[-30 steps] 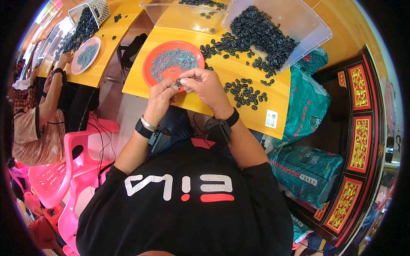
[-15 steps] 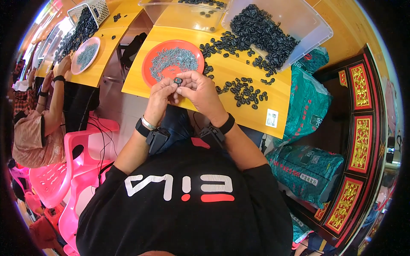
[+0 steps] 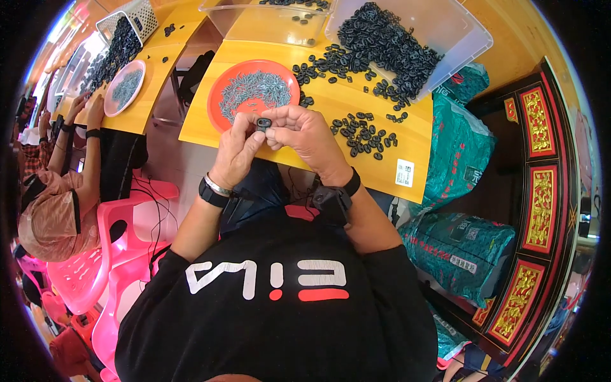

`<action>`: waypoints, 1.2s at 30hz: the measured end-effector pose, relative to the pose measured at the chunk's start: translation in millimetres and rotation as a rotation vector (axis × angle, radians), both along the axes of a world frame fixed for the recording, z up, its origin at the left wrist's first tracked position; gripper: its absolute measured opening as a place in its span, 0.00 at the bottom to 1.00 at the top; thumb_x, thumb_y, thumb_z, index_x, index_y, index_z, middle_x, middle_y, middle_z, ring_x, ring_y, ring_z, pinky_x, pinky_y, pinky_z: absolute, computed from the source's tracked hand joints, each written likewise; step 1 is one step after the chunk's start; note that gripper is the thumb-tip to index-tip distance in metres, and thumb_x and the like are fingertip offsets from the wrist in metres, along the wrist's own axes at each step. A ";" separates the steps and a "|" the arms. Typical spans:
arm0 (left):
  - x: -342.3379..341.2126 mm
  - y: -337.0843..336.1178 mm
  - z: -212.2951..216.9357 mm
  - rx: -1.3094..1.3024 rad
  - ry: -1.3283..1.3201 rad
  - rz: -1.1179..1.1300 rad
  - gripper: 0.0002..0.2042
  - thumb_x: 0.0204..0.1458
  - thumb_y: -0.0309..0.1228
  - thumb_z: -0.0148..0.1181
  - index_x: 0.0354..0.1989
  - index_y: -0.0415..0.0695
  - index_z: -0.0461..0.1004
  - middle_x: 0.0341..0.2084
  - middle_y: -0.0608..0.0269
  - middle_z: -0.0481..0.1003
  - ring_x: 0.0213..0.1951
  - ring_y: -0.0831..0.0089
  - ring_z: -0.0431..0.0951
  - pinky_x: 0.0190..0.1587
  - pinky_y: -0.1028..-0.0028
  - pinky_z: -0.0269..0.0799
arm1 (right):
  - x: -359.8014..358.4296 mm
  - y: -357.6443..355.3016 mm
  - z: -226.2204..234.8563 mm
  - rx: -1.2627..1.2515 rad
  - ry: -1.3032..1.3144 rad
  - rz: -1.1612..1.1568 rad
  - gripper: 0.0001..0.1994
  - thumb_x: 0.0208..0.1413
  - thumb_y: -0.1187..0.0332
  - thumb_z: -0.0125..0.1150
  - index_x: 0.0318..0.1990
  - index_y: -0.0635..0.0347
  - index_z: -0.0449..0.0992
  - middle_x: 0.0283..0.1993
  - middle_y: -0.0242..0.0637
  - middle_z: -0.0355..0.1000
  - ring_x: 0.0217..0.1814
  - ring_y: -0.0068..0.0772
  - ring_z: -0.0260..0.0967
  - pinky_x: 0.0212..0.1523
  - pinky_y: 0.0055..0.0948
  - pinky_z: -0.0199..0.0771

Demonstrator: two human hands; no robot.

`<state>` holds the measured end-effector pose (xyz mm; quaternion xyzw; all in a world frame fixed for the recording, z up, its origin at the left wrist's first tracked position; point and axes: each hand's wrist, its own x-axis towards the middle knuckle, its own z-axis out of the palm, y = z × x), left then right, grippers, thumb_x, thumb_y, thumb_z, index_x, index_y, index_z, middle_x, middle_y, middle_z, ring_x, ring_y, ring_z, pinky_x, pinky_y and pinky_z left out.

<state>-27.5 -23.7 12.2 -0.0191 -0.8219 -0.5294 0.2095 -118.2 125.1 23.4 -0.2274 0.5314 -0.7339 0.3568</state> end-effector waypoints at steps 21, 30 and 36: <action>3.5 13.8 -3.9 -0.072 0.132 0.119 0.07 0.51 0.22 0.49 0.39 0.37 0.66 0.24 0.49 0.69 0.28 0.50 0.72 0.30 0.62 0.67 | 18.2 -2.0 4.6 0.041 0.228 -0.090 0.10 0.56 0.77 0.53 0.45 0.67 0.73 0.34 0.30 0.73 0.32 0.16 0.68 0.36 0.17 0.69; 5.3 10.6 -10.9 0.102 0.089 0.122 0.07 0.54 0.27 0.47 0.39 0.37 0.65 0.25 0.48 0.70 0.29 0.52 0.72 0.31 0.64 0.67 | 12.7 -13.0 14.0 0.070 0.193 -0.074 0.08 0.55 0.76 0.53 0.41 0.68 0.73 0.30 0.31 0.73 0.29 0.15 0.68 0.33 0.17 0.71; 2.0 8.0 -5.6 0.173 0.115 0.207 0.12 0.58 0.34 0.43 0.40 0.37 0.66 0.29 0.47 0.72 0.30 0.53 0.74 0.33 0.65 0.68 | -84.3 -34.7 77.1 0.209 0.432 -0.076 0.17 0.51 0.71 0.60 0.48 0.68 0.70 0.32 0.33 0.73 0.30 0.20 0.70 0.34 0.18 0.72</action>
